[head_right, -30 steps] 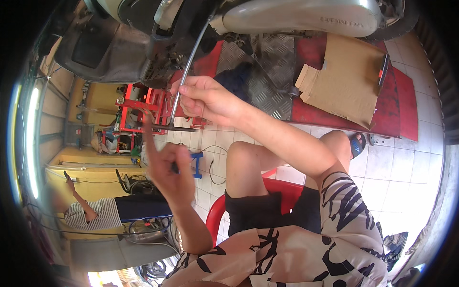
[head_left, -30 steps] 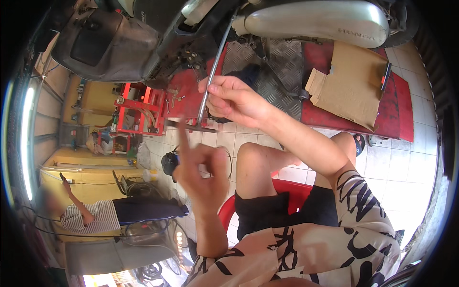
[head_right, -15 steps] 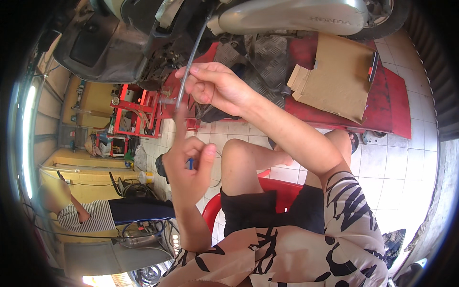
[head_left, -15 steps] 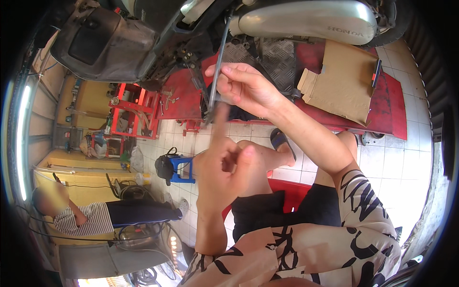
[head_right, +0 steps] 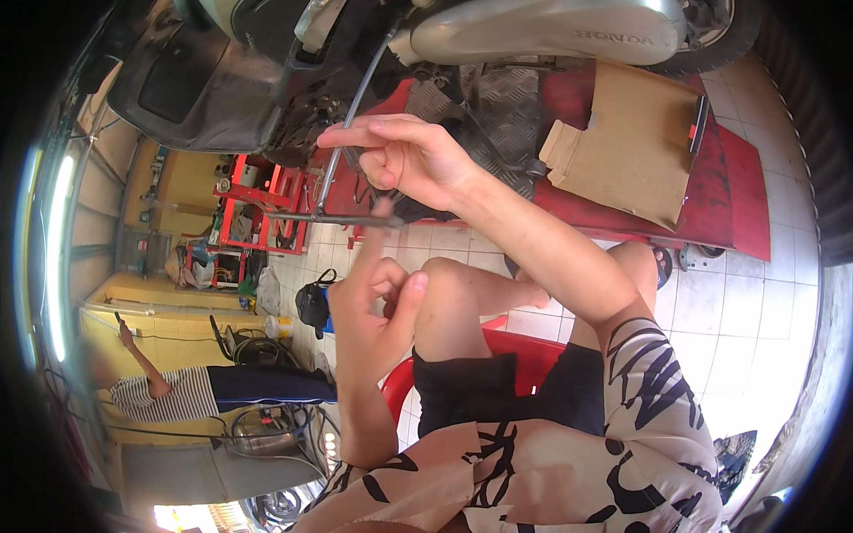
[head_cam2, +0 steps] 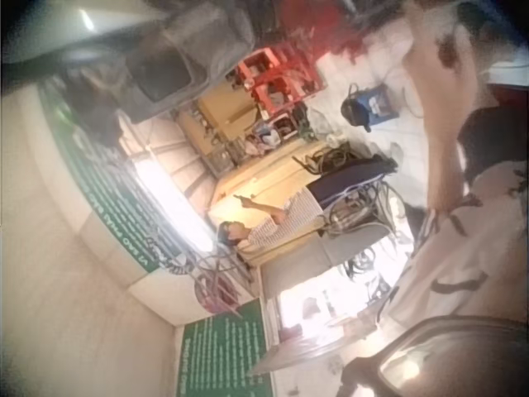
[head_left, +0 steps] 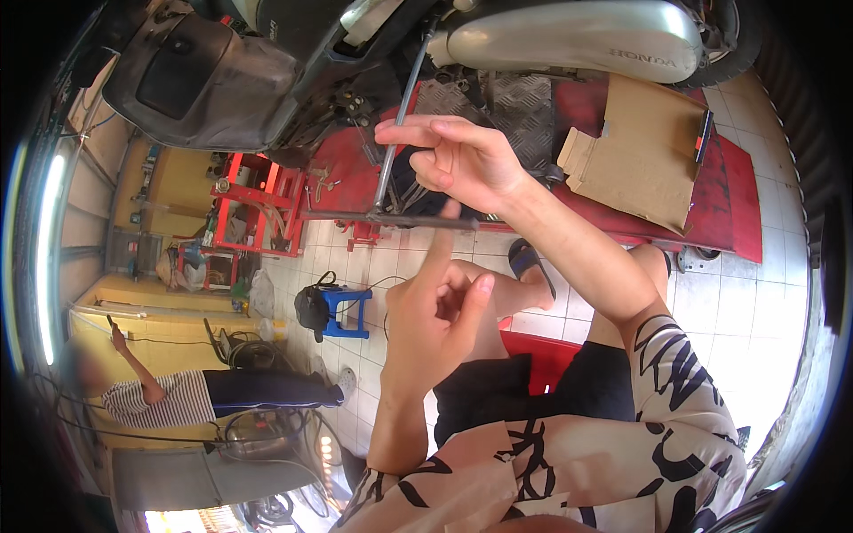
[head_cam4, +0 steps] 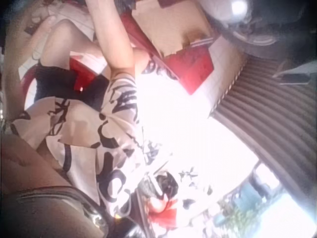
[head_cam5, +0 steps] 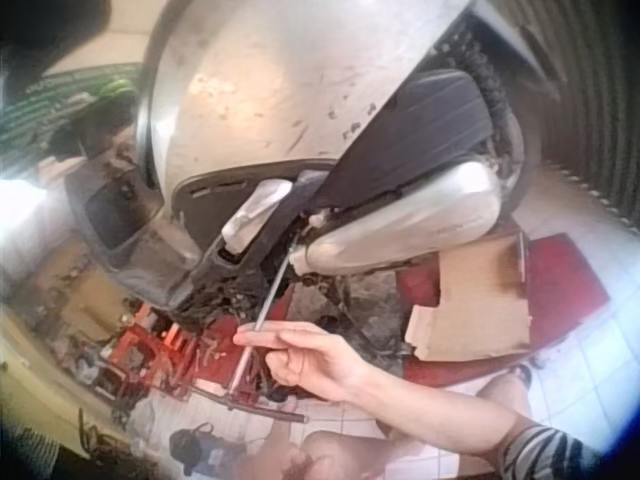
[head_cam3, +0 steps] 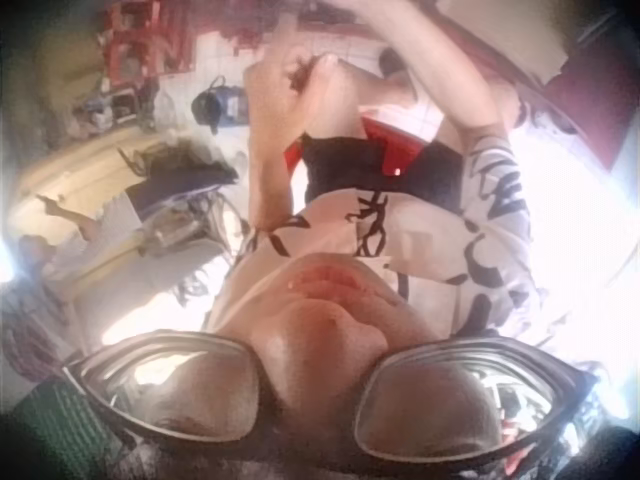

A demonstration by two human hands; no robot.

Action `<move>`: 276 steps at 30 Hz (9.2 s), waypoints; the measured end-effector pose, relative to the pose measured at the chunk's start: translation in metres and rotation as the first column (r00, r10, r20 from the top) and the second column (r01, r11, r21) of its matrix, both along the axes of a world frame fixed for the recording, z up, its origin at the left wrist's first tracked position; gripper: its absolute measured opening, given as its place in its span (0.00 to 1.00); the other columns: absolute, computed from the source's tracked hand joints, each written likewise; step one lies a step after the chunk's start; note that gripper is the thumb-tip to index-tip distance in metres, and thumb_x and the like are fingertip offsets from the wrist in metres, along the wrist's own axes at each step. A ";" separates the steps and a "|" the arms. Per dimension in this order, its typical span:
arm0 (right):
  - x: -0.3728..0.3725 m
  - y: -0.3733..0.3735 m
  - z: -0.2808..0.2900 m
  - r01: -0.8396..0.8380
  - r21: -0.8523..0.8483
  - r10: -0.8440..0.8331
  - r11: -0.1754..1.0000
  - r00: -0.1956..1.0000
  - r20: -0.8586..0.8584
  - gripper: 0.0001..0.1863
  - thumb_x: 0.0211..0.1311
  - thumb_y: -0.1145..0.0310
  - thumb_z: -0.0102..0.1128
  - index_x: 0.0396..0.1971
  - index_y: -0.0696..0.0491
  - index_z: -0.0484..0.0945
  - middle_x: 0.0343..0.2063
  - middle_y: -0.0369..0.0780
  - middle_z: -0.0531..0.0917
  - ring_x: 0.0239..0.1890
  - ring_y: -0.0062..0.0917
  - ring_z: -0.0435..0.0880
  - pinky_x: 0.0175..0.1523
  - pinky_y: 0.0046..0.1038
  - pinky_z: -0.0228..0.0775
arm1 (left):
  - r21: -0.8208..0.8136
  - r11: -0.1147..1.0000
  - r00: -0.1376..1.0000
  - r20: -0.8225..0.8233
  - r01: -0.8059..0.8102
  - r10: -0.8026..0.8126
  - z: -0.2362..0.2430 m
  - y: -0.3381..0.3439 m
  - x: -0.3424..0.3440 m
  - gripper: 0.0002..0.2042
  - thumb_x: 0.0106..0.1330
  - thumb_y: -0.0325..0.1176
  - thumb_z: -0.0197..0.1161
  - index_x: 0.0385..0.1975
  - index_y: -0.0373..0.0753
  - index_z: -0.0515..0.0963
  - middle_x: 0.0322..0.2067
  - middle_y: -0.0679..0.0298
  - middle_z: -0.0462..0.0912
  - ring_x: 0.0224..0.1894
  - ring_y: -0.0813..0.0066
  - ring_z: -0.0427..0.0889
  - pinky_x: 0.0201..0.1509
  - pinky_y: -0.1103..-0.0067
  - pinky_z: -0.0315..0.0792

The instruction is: The person uses a T-handle wrench to loosen and remove bolts from the underside of a motorcycle. They place the removed bolts on a piece of cardboard and continue working on the motorcycle's undercarriage.

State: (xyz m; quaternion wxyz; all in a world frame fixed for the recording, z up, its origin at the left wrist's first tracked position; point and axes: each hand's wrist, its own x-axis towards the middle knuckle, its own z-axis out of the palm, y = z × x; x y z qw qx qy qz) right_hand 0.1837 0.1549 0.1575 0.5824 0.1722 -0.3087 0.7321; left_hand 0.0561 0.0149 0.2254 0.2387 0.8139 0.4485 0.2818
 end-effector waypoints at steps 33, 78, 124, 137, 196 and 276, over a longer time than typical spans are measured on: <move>0.010 0.004 0.001 0.046 0.038 -0.047 0.998 0.998 0.044 0.32 0.63 0.58 0.48 0.59 0.68 0.64 0.62 0.54 0.67 0.21 0.18 0.66 0.28 0.22 0.58 | 0.143 0.974 0.966 0.219 -0.174 0.141 0.010 0.006 -0.003 0.32 0.65 0.25 0.58 0.68 0.30 0.53 0.14 0.71 0.71 0.16 0.91 0.64 0.18 0.86 0.53; 0.027 0.002 0.003 0.055 -0.044 -0.052 0.998 0.996 0.072 0.34 0.57 0.57 0.54 0.56 0.71 0.66 0.64 0.56 0.64 0.23 0.21 0.68 0.29 0.21 0.61 | 0.169 0.911 0.919 0.194 -0.376 0.343 0.011 -0.001 0.010 0.32 0.64 0.26 0.59 0.66 0.25 0.54 0.12 0.70 0.68 0.14 0.90 0.62 0.18 0.88 0.57; 0.036 0.001 0.003 0.069 -0.111 -0.076 0.991 0.995 -0.058 0.17 0.62 0.60 0.48 0.34 0.60 0.74 0.63 0.57 0.65 0.22 0.25 0.69 0.31 0.23 0.65 | -0.143 0.958 0.960 0.093 -0.250 0.264 0.000 -0.007 0.011 0.27 0.67 0.27 0.57 0.65 0.28 0.60 0.11 0.74 0.68 0.16 0.91 0.60 0.21 0.88 0.55; 0.062 -0.003 -0.017 0.240 -0.124 -0.193 0.963 0.932 0.305 0.20 0.72 0.54 0.46 0.29 0.57 0.74 0.12 0.34 0.76 0.15 0.13 0.60 0.27 0.18 0.56 | -0.021 0.946 0.779 0.561 -0.324 0.279 0.008 0.020 -0.014 0.21 0.70 0.33 0.54 0.61 0.32 0.66 0.13 0.75 0.62 0.15 0.91 0.55 0.18 0.88 0.45; 0.012 0.016 -0.115 0.432 -0.302 -0.177 0.850 0.774 0.609 0.12 0.73 0.60 0.45 0.40 0.52 0.74 0.17 0.26 0.59 0.19 0.11 0.55 0.25 0.16 0.49 | 0.053 0.990 0.901 -0.423 0.129 -0.095 -0.140 0.048 -0.017 0.07 0.58 0.35 0.63 0.36 0.45 0.82 0.22 0.65 0.76 0.26 0.61 0.77 0.32 0.68 0.71; 0.008 0.045 -0.132 0.183 -0.064 -0.143 0.981 0.904 0.403 0.37 0.61 0.53 0.62 0.66 0.52 0.59 0.27 0.35 0.70 0.24 0.19 0.65 0.29 0.23 0.54 | 0.578 0.746 0.922 -0.365 0.331 -0.126 -0.044 0.116 -0.077 0.12 0.44 0.48 0.66 0.14 0.49 0.74 0.14 0.74 0.61 0.17 0.76 0.64 0.20 0.80 0.52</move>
